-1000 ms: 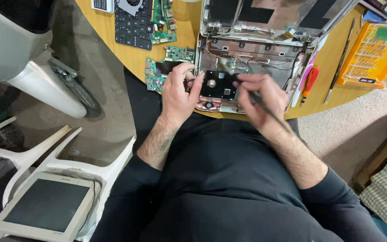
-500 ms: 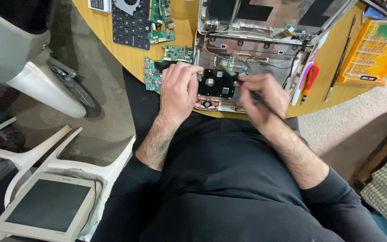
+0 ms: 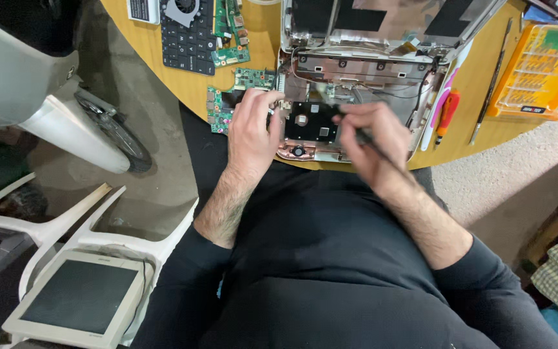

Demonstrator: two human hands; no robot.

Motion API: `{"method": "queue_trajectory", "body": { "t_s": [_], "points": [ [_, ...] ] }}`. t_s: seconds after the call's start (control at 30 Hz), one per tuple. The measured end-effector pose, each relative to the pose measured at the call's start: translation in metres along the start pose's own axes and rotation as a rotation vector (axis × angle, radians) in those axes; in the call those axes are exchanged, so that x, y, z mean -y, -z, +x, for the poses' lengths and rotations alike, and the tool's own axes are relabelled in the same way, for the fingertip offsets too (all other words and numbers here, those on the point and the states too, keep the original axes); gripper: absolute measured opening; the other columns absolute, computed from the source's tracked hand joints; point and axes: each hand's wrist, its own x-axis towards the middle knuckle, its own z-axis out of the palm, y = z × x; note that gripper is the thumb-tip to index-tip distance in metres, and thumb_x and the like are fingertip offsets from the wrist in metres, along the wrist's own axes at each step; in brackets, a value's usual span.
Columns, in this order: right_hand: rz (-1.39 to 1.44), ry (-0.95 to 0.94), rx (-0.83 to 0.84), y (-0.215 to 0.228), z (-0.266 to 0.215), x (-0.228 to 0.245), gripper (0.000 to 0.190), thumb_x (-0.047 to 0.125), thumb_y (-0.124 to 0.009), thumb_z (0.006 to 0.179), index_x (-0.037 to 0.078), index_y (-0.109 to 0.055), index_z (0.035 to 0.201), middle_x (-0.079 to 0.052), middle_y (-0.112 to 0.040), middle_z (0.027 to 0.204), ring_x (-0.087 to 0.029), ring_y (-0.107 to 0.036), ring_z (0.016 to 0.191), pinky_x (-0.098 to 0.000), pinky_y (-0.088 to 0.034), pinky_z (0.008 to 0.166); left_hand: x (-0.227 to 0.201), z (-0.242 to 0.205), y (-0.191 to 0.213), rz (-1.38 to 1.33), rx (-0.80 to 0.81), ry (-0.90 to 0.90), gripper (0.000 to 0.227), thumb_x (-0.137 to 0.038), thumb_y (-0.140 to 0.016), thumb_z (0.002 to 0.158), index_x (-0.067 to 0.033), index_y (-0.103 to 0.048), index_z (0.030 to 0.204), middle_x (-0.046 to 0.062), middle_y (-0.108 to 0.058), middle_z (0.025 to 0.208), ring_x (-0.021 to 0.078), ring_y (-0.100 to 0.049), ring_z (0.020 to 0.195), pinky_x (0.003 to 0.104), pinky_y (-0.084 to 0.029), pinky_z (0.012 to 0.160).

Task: The person handles a green circuit board, places it into the laptop chassis, brushes the interior, and uses a screwdriver to secure the board. They then connect a ribbon cable to the board.

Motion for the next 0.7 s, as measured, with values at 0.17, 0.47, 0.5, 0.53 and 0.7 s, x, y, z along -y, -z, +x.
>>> {"method": "queue_trajectory", "body": {
  "t_s": [0.17, 0.47, 0.5, 0.53, 0.7],
  "points": [
    [-0.129, -0.149, 0.039, 0.002, 0.002, 0.014, 0.007, -0.005, -0.088, 0.110, -0.005, -0.084, 0.115, -0.021, -0.092, 0.115, -0.046, -0.090, 0.099, -0.0547, -0.073, 0.077, -0.002, 0.004, 0.001, -0.004, 0.008, 0.006, 0.034, 0.003, -0.080, 0.109, -0.0142, -0.077, 0.139, 0.003, -0.070, 0.119, 0.0328, -0.082, 0.108, 0.047, -0.066, 0.099],
    [-0.055, 0.007, 0.003, 0.005, 0.005, 0.006, 0.010, -0.012, -0.086, 0.117, -0.007, -0.080, 0.111, -0.027, -0.090, 0.119, -0.052, -0.088, 0.104, -0.0539, -0.071, 0.084, 0.000, 0.002, 0.000, 0.018, 0.024, 0.032, 0.040, 0.001, -0.082, 0.108, -0.0192, -0.075, 0.142, 0.002, -0.070, 0.121, 0.0310, -0.083, 0.110, 0.047, -0.069, 0.098],
    [-0.018, -0.008, 0.043, 0.001, 0.007, 0.010, 0.010, -0.012, -0.086, 0.113, -0.004, -0.081, 0.110, -0.024, -0.091, 0.120, -0.051, -0.088, 0.104, -0.0547, -0.071, 0.083, 0.000, 0.003, 0.001, 0.009, 0.039, 0.038, 0.039, 0.002, -0.080, 0.109, -0.0183, -0.075, 0.142, 0.002, -0.070, 0.121, 0.0302, -0.083, 0.109, 0.047, -0.069, 0.097],
    [0.018, -0.022, 0.084, -0.002, 0.010, 0.015, 0.012, -0.013, -0.087, 0.110, -0.002, -0.083, 0.110, -0.022, -0.092, 0.120, -0.051, -0.088, 0.104, -0.0556, -0.071, 0.081, -0.001, 0.003, 0.002, -0.001, 0.055, 0.043, 0.038, 0.003, -0.079, 0.110, -0.0173, -0.075, 0.142, 0.002, -0.070, 0.122, 0.0294, -0.083, 0.108, 0.047, -0.070, 0.097],
    [-0.049, 0.003, 0.062, 0.014, -0.010, -0.021, 0.013, -0.012, -0.087, 0.111, -0.002, -0.081, 0.107, -0.023, -0.092, 0.117, -0.048, -0.088, 0.100, -0.0528, -0.071, 0.084, 0.000, 0.003, 0.002, -0.023, 0.052, 0.041, 0.041, 0.004, -0.079, 0.111, -0.0163, -0.073, 0.146, 0.002, -0.068, 0.123, 0.0308, -0.083, 0.110, 0.049, -0.069, 0.097]
  ]
}}
